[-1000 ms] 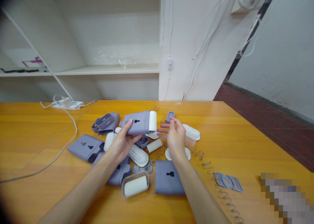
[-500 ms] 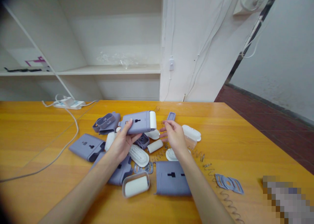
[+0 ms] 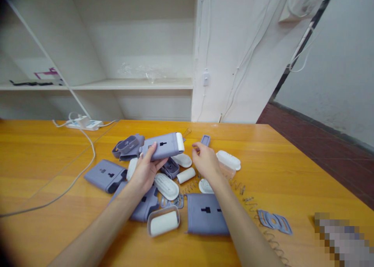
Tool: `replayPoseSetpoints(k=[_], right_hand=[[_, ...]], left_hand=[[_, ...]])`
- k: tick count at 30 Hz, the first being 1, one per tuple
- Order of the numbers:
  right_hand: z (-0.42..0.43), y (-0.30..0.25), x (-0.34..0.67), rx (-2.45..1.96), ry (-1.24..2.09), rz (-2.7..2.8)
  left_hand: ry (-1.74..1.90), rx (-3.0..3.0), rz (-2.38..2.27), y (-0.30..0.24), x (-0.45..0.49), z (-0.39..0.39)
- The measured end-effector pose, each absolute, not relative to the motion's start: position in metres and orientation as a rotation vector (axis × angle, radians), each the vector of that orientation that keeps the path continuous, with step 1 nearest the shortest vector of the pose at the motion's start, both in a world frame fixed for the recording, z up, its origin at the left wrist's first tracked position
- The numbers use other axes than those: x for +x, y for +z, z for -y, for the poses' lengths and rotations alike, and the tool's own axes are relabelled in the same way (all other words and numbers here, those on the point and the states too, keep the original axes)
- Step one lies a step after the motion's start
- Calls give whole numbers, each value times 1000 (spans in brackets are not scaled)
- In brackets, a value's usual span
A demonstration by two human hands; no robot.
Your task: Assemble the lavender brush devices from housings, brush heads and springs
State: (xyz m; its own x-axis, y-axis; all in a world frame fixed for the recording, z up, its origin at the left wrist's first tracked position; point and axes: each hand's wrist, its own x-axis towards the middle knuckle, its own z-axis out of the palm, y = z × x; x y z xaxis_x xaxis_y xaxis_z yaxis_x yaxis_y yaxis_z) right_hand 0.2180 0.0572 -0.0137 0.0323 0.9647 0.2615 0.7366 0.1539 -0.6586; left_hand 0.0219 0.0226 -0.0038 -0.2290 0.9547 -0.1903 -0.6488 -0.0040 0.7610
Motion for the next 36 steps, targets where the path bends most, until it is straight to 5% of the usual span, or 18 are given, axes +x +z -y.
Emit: replayPoseSetpoints(k=[27,36], right_hand=[[-83,1,277,-1829,247,1621],[-46,-5,287,-2201,138,2087]], left_hand=[[1588,507,-933,-6,22,-24],[1586,493,-953,-5,23,-24]])
